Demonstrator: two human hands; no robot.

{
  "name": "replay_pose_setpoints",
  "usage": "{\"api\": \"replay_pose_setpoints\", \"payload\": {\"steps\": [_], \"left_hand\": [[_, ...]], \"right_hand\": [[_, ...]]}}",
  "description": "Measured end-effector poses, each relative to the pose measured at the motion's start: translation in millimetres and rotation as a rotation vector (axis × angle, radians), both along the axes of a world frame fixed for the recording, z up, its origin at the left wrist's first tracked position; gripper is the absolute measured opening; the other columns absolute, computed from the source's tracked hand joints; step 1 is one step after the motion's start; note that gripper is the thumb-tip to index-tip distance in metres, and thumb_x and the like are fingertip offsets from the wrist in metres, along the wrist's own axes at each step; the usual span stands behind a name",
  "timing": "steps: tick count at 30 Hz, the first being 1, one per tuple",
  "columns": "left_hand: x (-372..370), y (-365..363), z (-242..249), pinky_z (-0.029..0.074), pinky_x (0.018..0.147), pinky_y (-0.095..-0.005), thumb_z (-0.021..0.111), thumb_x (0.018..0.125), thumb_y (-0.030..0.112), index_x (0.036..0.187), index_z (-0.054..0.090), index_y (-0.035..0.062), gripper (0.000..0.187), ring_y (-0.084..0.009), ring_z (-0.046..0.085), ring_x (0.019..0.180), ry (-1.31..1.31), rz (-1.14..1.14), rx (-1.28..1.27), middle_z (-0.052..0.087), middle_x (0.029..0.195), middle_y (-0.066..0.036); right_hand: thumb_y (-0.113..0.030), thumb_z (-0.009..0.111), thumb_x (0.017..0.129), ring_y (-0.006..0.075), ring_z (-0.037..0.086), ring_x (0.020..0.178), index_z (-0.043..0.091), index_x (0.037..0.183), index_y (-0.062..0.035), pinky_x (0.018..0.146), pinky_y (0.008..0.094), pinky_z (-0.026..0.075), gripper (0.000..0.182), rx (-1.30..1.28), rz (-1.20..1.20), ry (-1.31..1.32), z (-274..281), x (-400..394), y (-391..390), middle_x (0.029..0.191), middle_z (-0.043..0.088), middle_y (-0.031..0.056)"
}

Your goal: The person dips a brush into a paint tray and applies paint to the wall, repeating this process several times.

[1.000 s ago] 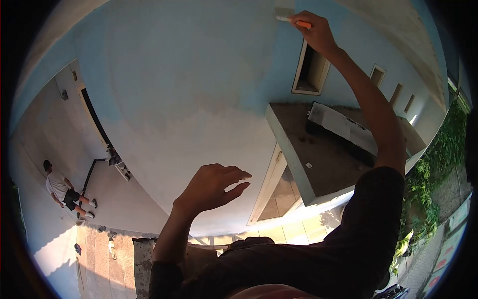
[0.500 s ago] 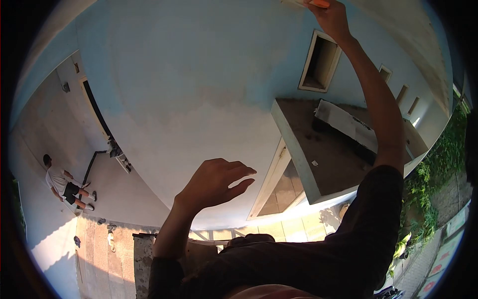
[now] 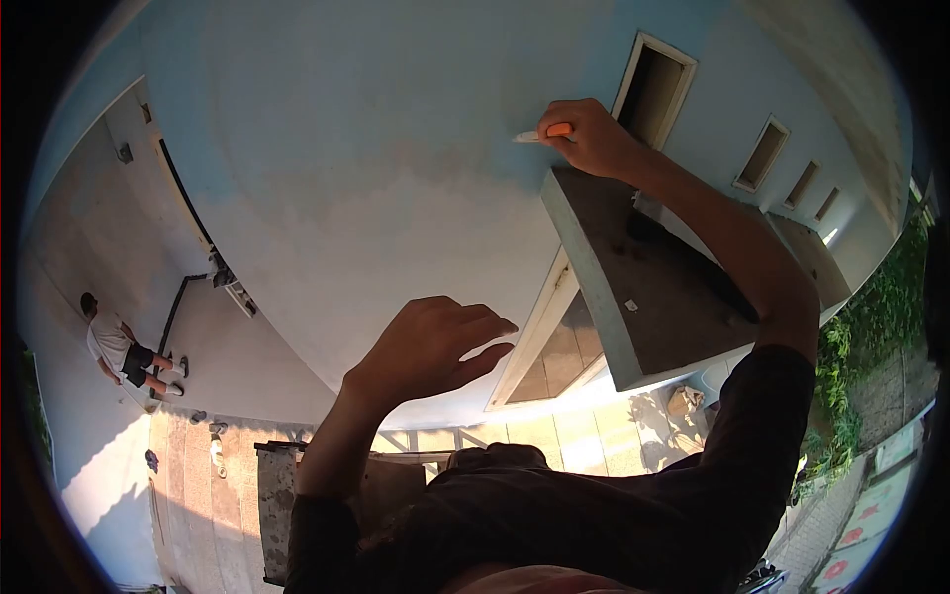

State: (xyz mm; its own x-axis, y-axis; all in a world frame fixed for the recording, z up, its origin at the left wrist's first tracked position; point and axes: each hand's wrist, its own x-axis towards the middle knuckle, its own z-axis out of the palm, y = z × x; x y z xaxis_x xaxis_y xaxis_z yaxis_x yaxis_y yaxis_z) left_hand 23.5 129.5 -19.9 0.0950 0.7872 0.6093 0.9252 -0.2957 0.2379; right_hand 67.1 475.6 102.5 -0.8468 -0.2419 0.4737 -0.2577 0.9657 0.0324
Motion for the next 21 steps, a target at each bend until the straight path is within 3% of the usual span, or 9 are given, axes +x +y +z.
{"api": "replay_pose_setpoints", "payload": {"steps": [3, 5, 6, 8, 10, 13, 15, 17, 21], "left_hand": [[-2, 1, -3, 0.057, 0.076, -0.0371, 0.072, 0.095, 0.022, 0.105, 0.074, 0.0111, 0.015, -0.0217, 0.073, 0.078, -0.013, -0.015, 0.022, 0.077, 0.098, -0.002], [-2, -1, -2, 0.057, 0.076, -0.0369, 0.073, 0.094, 0.022, 0.104, 0.074, 0.0113, 0.015, -0.0217, 0.073, 0.078, -0.009, 0.002, 0.015, 0.076, 0.098, -0.002], [-2, -2, -3, 0.056, 0.076, -0.0366, 0.073, 0.094, 0.023, 0.104, 0.074, 0.0114, 0.015, -0.0217, 0.073, 0.077, -0.006, 0.014, 0.011, 0.076, 0.097, -0.002], [-2, -3, -4, 0.056, 0.075, -0.0366, 0.073, 0.094, 0.023, 0.104, 0.074, 0.0116, 0.015, -0.0219, 0.072, 0.076, -0.013, 0.016, 0.026, 0.076, 0.096, -0.002], [-2, -3, -3, 0.056, 0.075, -0.0366, 0.073, 0.094, 0.023, 0.104, 0.074, 0.0118, 0.015, -0.0221, 0.072, 0.075, -0.019, 0.015, 0.046, 0.076, 0.095, -0.002], [-2, -6, 1, 0.059, 0.075, -0.0365, 0.078, 0.09, 0.019, 0.103, 0.075, 0.0127, 0.015, -0.0207, 0.074, 0.082, 0.0, 0.03, -0.008, 0.078, 0.099, -0.002], [-1, -7, 3, 0.058, 0.076, -0.0365, 0.077, 0.09, 0.02, 0.103, 0.075, 0.0128, 0.015, -0.0206, 0.074, 0.082, 0.015, 0.034, 0.006, 0.078, 0.099, -0.002], [-1, -8, 5, 0.058, 0.075, -0.0364, 0.077, 0.09, 0.02, 0.103, 0.075, 0.0127, 0.015, -0.0206, 0.074, 0.082, 0.02, 0.038, -0.001, 0.078, 0.099, -0.002], [1, -7, 4, 0.058, 0.075, -0.0363, 0.077, 0.09, 0.02, 0.103, 0.075, 0.0129, 0.015, -0.0204, 0.074, 0.082, 0.029, 0.035, -0.008, 0.078, 0.098, -0.002]], "right_hand": [[0.001, 0.071, 0.091, 0.023, 0.071, 0.086, 0.069, 0.094, -0.003, 0.076, 0.0345, 0.055, 0.006, -0.012, -0.002, 0.204, 44, -14, 12, 0.096, 0.072, 0.0067], [0.005, 0.07, 0.088, 0.0242, 0.072, 0.091, 0.069, 0.097, -0.0035, 0.078, 0.0328, 0.059, 0.012, 0.178, 0.077, 0.453, 94, -19, 26, 0.101, 0.072, 0.0063], [0.006, 0.073, 0.089, 0.0266, 0.068, 0.075, 0.067, 0.095, -0.0005, 0.071, 0.0338, 0.056, 0.01, 0.192, 0.184, 0.586, 121, -20, 26, 0.091, 0.071, 0.0132], [0.006, 0.072, 0.089, 0.0272, 0.069, 0.076, 0.067, 0.094, -0.0004, 0.069, 0.0336, 0.056, 0.009, 0.337, 0.362, 0.909, 160, -23, 16, 0.09, 0.07, 0.0138], [0.006, 0.072, 0.088, 0.0292, 0.069, 0.075, 0.066, 0.095, -0.0006, 0.069, 0.0337, 0.056, 0.012, 0.416, 0.244, 0.939, 166, -14, 6, 0.092, 0.07, 0.0141], [0.007, 0.071, 0.085, 0.0303, 0.069, 0.077, 0.065, 0.097, -0.0016, 0.069, 0.035, 0.057, 0.016, 0.37, 0.045, 0.587, 108, -28, 23, 0.097, 0.069, 0.0143], [0.008, 0.072, 0.081, 0.0266, 0.071, 0.086, 0.065, 0.096, -0.0045, 0.073, 0.0339, 0.059, 0.02, 0.47, 0.05, 0.439, 44, -28, 13, 0.104, 0.069, 0.0049], [0.005, 0.066, 0.085, 0.0249, 0.064, 0.076, 0.064, 0.095, -0.006, 0.065, 0.0375, 0.055, 0.015, 0.383, 0.105, 0.246, -7, -28, 0, 0.096, 0.062, 0.0034], [0.009, 0.071, 0.081, 0.0244, 0.064, 0.074, 0.06, 0.09, -0.0059, 0.065, 0.0377, 0.053, 0.021, 0.135, 0.087, -0.011, -58, -28, -22, 0.092, 0.062, 0.0051]]}}
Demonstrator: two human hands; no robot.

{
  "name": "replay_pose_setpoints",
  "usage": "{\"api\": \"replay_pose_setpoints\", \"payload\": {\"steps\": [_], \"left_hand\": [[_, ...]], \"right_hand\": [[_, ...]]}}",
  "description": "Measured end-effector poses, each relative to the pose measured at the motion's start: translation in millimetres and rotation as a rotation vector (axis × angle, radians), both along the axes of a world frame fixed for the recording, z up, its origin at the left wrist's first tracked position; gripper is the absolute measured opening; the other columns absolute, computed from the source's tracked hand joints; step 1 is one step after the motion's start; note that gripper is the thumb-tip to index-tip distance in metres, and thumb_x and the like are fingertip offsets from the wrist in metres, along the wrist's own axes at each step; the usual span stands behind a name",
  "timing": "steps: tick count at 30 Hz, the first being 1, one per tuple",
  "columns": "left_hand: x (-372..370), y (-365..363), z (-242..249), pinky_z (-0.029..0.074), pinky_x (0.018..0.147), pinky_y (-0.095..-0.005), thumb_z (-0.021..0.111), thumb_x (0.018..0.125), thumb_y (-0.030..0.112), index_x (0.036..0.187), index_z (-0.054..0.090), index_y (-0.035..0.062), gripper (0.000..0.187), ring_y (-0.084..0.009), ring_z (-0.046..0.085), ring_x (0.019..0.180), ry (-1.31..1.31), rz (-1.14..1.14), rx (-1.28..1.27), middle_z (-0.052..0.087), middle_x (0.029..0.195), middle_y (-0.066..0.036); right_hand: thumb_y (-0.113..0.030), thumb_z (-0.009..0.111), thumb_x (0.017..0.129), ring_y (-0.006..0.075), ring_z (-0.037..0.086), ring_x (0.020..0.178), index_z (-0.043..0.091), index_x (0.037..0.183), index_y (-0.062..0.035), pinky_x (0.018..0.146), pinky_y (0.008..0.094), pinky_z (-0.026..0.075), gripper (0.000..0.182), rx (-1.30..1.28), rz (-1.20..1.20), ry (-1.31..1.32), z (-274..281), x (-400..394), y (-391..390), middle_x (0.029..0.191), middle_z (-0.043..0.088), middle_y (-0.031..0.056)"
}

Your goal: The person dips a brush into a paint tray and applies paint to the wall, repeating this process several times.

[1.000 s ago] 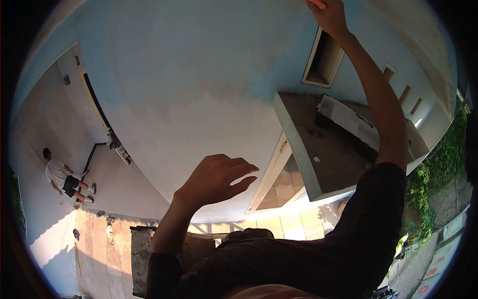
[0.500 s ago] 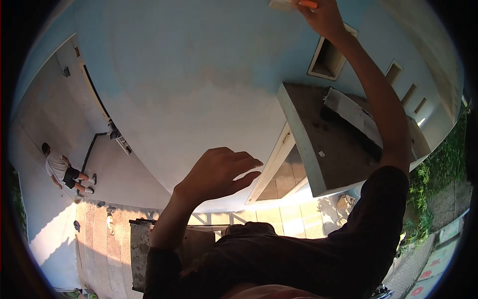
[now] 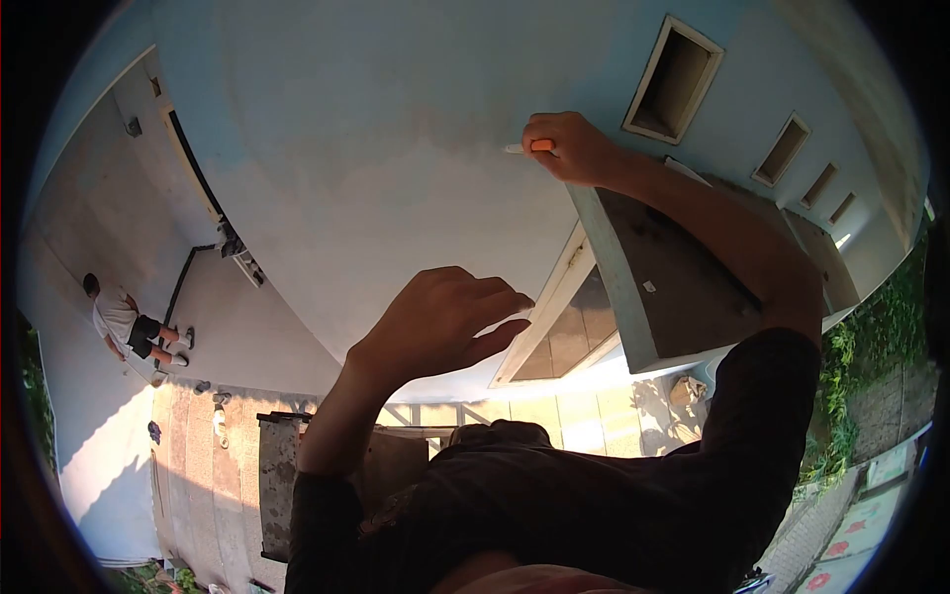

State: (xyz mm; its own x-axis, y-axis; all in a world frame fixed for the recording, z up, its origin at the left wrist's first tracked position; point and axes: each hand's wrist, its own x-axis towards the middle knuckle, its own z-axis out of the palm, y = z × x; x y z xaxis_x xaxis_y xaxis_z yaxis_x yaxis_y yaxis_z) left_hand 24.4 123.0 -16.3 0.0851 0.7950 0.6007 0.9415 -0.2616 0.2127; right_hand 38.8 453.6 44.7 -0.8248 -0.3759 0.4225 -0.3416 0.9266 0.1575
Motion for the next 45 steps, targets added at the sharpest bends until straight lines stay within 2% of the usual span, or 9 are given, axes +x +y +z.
{"api": "replay_pose_setpoints", "payload": {"steps": [9, 11, 13, 17, 21, 26, 34, 38, 45], "left_hand": [[2, -7, -3, 0.058, 0.073, -0.0357, 0.077, 0.09, 0.02, 0.104, 0.074, 0.0132, 0.016, -0.02, 0.073, 0.079, 0.017, -0.001, 0.042, 0.077, 0.098, -0.001], [3, -8, 0, 0.057, 0.073, -0.0356, 0.077, 0.09, 0.02, 0.104, 0.074, 0.0133, 0.016, -0.02, 0.073, 0.078, 0.014, 0.0, 0.038, 0.077, 0.097, -0.001], [4, -7, 0, 0.057, 0.073, -0.0355, 0.077, 0.09, 0.02, 0.104, 0.074, 0.0133, 0.016, -0.02, 0.073, 0.078, 0.006, -0.003, 0.035, 0.077, 0.097, -0.001], [5, -9, -1, 0.056, 0.073, -0.0362, 0.075, 0.093, 0.024, 0.104, 0.074, 0.0133, 0.016, -0.0207, 0.071, 0.075, 0.008, -0.002, 0.054, 0.075, 0.093, 0.0], [6, -11, -1, 0.055, 0.073, -0.0366, 0.072, 0.095, 0.027, 0.105, 0.073, 0.0132, 0.017, -0.0213, 0.068, 0.072, 0.009, -0.012, 0.071, 0.072, 0.089, 0.0], [5, -11, -1, 0.056, 0.073, -0.0362, 0.074, 0.093, 0.024, 0.105, 0.074, 0.0133, 0.017, -0.021, 0.07, 0.074, 0.01, -0.014, 0.048, 0.075, 0.093, 0.0], [0, -9, 2, 0.056, 0.072, -0.0358, 0.077, 0.09, 0.02, 0.104, 0.074, 0.0133, 0.016, -0.0205, 0.072, 0.075, 0.006, -0.014, 0.06, 0.076, 0.095, 0.0], [1, -9, 2, 0.056, 0.072, -0.0354, 0.077, 0.09, 0.02, 0.104, 0.074, 0.0132, 0.016, -0.0204, 0.072, 0.075, 0.009, -0.022, 0.037, 0.077, 0.095, -0.001], [-4, -6, 5, 0.057, 0.071, -0.0351, 0.077, 0.09, 0.021, 0.104, 0.074, 0.0128, 0.017, -0.0204, 0.072, 0.075, 0.027, 0.002, 0.026, 0.077, 0.095, -0.001]], "right_hand": [[0.005, 0.074, 0.083, 0.0228, 0.068, 0.085, 0.063, 0.098, -0.0057, 0.071, 0.0346, 0.057, 0.021, 0.058, 0.071, 0.396, 99, -10, 17, 0.102, 0.066, 0.004], [0.007, 0.069, 0.084, 0.0305, 0.068, 0.081, 0.066, 0.098, -0.0029, 0.069, 0.0363, 0.058, 0.017, 0.318, 0.164, 0.662, 121, -2, 6, 0.105, 0.068, 0.0136], [0.005, 0.068, 0.088, 0.0312, 0.069, 0.084, 0.067, 0.097, -0.0042, 0.068, 0.0365, 0.058, 0.013, 0.297, 0.162, 0.649, 100, -8, 14, 0.107, 0.068, 0.0137], [0.004, 0.079, 0.071, 0.0237, 0.066, 0.099, 0.061, 0.096, -0.0064, 0.072, 0.0345, 0.059, 0.033, 0.392, 0.047, 0.168, 0, -7, 20, 0.113, 0.063, 0.0026], [0.002, 0.075, 0.08, 0.024, 0.065, 0.086, 0.061, 0.091, -0.0057, 0.068, 0.0358, 0.056, 0.019, 0.132, 0.065, -0.096, -46, -4, 4, 0.099, 0.061, 0.0042], [0.003, 0.069, 0.091, 0.0251, 0.066, 0.08, 0.063, 0.094, -0.0034, 0.068, 0.0381, 0.053, 0.009, -0.054, 0.086, -0.044, -10, -16, 17, 0.096, 0.063, 0.0058], [0.002, 0.074, 0.087, 0.0239, 0.071, 0.087, 0.065, 0.097, -0.0059, 0.073, 0.0352, 0.06, 0.016, 0.29, 0.194, 0.6, 79, -10, 17, 0.101, 0.067, 0.0054], [0.001, 0.072, 0.087, 0.0258, 0.065, 0.078, 0.062, 0.088, -0.0052, 0.067, 0.0377, 0.055, 0.012, 0.191, 0.058, -0.064, -14, -2, 6, 0.094, 0.061, 0.0053], [0.005, 0.066, 0.091, 0.0252, 0.064, 0.074, 0.062, 0.092, -0.0034, 0.066, 0.0383, 0.05, 0.009, -0.072, 0.063, -0.094, -14, -16, 33, 0.093, 0.061, 0.0062]]}}
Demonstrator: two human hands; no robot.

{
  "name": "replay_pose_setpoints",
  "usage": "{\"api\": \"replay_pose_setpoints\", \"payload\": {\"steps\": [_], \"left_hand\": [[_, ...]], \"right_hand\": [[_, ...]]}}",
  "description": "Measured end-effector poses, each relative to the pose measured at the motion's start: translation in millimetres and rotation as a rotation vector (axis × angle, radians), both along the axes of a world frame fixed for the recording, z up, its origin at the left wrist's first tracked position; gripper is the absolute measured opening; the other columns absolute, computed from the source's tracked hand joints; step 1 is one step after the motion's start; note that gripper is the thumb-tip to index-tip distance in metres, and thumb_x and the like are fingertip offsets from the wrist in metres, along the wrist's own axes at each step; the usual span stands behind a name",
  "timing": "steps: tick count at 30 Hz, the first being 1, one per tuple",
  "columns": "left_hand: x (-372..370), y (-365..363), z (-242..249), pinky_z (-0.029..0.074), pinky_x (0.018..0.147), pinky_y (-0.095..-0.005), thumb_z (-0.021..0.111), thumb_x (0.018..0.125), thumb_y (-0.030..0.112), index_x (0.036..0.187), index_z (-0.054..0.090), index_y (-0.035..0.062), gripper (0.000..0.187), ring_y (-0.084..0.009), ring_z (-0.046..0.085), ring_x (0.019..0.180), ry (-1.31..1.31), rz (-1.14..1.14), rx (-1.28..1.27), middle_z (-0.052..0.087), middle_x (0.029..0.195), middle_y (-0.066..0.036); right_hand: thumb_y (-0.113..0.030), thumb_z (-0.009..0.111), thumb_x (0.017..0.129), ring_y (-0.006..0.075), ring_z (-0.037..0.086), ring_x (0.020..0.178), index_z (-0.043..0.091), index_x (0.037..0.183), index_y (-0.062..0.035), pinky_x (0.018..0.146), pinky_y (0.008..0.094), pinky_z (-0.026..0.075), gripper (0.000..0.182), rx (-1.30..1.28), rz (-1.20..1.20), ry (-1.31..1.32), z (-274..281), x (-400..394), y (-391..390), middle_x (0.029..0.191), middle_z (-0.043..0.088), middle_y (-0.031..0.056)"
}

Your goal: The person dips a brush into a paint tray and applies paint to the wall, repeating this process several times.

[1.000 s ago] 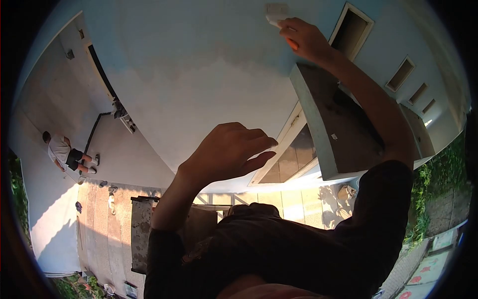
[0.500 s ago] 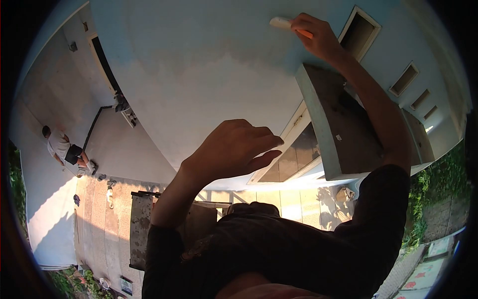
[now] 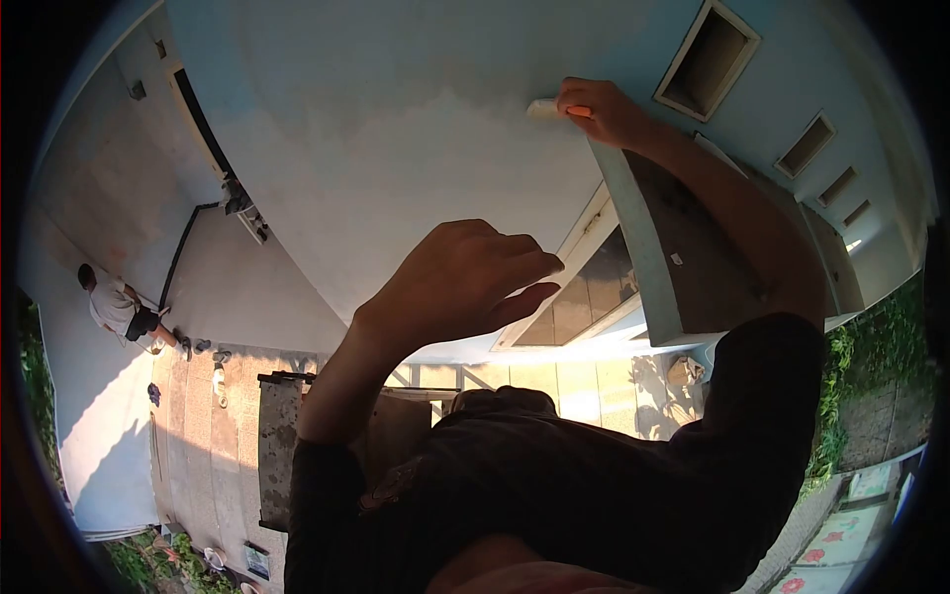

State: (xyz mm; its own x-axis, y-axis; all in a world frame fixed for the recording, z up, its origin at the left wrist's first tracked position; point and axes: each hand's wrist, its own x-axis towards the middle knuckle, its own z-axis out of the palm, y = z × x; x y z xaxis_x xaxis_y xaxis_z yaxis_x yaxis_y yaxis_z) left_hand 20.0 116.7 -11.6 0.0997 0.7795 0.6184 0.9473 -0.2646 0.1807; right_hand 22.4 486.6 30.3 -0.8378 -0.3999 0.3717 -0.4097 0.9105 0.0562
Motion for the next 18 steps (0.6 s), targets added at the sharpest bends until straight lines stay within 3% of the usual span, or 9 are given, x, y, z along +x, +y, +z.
{"api": "replay_pose_setpoints", "payload": {"steps": [2, 4, 5, 8, 10, 11, 13, 17, 18], "left_hand": [[-1, -1, -1, 0.057, 0.071, -0.0351, 0.078, 0.09, 0.021, 0.104, 0.074, 0.0128, 0.017, -0.0204, 0.072, 0.075, -0.001, 0.001, 0.011, 0.077, 0.095, -0.001], [1, -4, -4, 0.057, 0.071, -0.0352, 0.078, 0.09, 0.021, 0.104, 0.074, 0.0127, 0.017, -0.0204, 0.072, 0.075, -0.005, -0.003, 0.019, 0.077, 0.095, -0.001], [2, -4, -4, 0.057, 0.072, -0.0354, 0.078, 0.089, 0.021, 0.104, 0.074, 0.0126, 0.017, -0.0205, 0.072, 0.074, -0.006, -0.005, 0.02, 0.076, 0.095, -0.001], [2, -1, -8, 0.057, 0.071, -0.0356, 0.078, 0.089, 0.021, 0.104, 0.074, 0.0126, 0.017, -0.0204, 0.072, 0.074, -0.006, -0.018, 0.022, 0.076, 0.094, -0.001], [5, -1, -10, 0.057, 0.071, -0.0355, 0.078, 0.089, 0.021, 0.104, 0.074, 0.0126, 0.017, -0.0203, 0.072, 0.074, -0.009, -0.029, 0.019, 0.076, 0.094, -0.001], [6, -1, -10, 0.057, 0.071, -0.0353, 0.078, 0.089, 0.02, 0.103, 0.074, 0.0127, 0.017, -0.0203, 0.072, 0.074, -0.005, -0.023, 0.021, 0.076, 0.094, -0.001], [7, -3, -8, 0.057, 0.07, -0.035, 0.078, 0.089, 0.02, 0.103, 0.074, 0.0127, 0.017, -0.0203, 0.071, 0.074, 0.006, -0.008, 0.031, 0.076, 0.094, -0.001], [11, -6, -9, 0.055, 0.069, -0.0357, 0.077, 0.09, 0.021, 0.103, 0.073, 0.012, 0.017, -0.0207, 0.07, 0.071, 0.004, -0.015, 0.051, 0.074, 0.089, -0.001], [10, -5, -10, 0.054, 0.069, -0.0368, 0.075, 0.091, 0.022, 0.104, 0.072, 0.0113, 0.017, -0.0213, 0.068, 0.068, -0.009, -0.025, 0.065, 0.072, 0.085, -0.002]], "right_hand": [[0.005, 0.067, 0.091, 0.0242, 0.067, 0.08, 0.063, 0.095, -0.0039, 0.067, 0.0359, 0.053, 0.01, 0.053, -0.022, 0.142, 31, 4, 1, 0.098, 0.064, 0.0058], [0.004, 0.071, 0.09, 0.0227, 0.07, 0.084, 0.063, 0.096, -0.0055, 0.067, 0.0327, 0.057, 0.014, 0.231, 0.046, 0.457, 60, 10, -8, 0.102, 0.067, 0.0054], [0.004, 0.071, 0.09, 0.0227, 0.07, 0.084, 0.063, 0.096, -0.0055, 0.067, 0.0327, 0.057, 0.014, 0.227, 0.044, 0.452, 70, 13, -15, 0.102, 0.067, 0.0054], [0.004, 0.077, 0.08, 0.0222, 0.07, 0.095, 0.064, 0.095, -0.0071, 0.067, 0.0314, 0.061, 0.023, 0.421, 0.167, 0.706, 72, 17, -29, 0.11, 0.067, 0.0046], [0.002, 0.082, 0.07, 0.0225, 0.068, 0.102, 0.064, 0.095, -0.0083, 0.068, 0.0317, 0.061, 0.032, 0.558, 0.011, 0.437, 37, 14, -25, 0.114, 0.066, 0.0033], [-0.005, 0.079, 0.074, 0.0167, 0.065, 0.097, 0.064, 0.088, -0.0109, 0.065, 0.0304, 0.059, 0.021, 0.612, 0.04, 0.411, 15, 11, -25, 0.108, 0.063, -0.0002], [-0.002, 0.075, 0.076, 0.0197, 0.065, 0.089, 0.062, 0.084, -0.0086, 0.065, 0.0343, 0.058, 0.017, 0.504, 0.008, 0.106, -20, 10, -29, 0.101, 0.063, 0.0024], [0.004, 0.073, 0.075, 0.0236, 0.063, 0.08, 0.06, 0.082, -0.0058, 0.062, 0.0369, 0.054, 0.018, 0.278, 0.096, -0.08, -48, 4, -37, 0.092, 0.06, 0.005], [0.003, 0.07, 0.079, 0.0249, 0.064, 0.078, 0.06, 0.082, -0.0057, 0.065, 0.0379, 0.054, 0.014, 0.12, 0.051, -0.143, -46, 2, -36, 0.088, 0.06, 0.0066]]}}
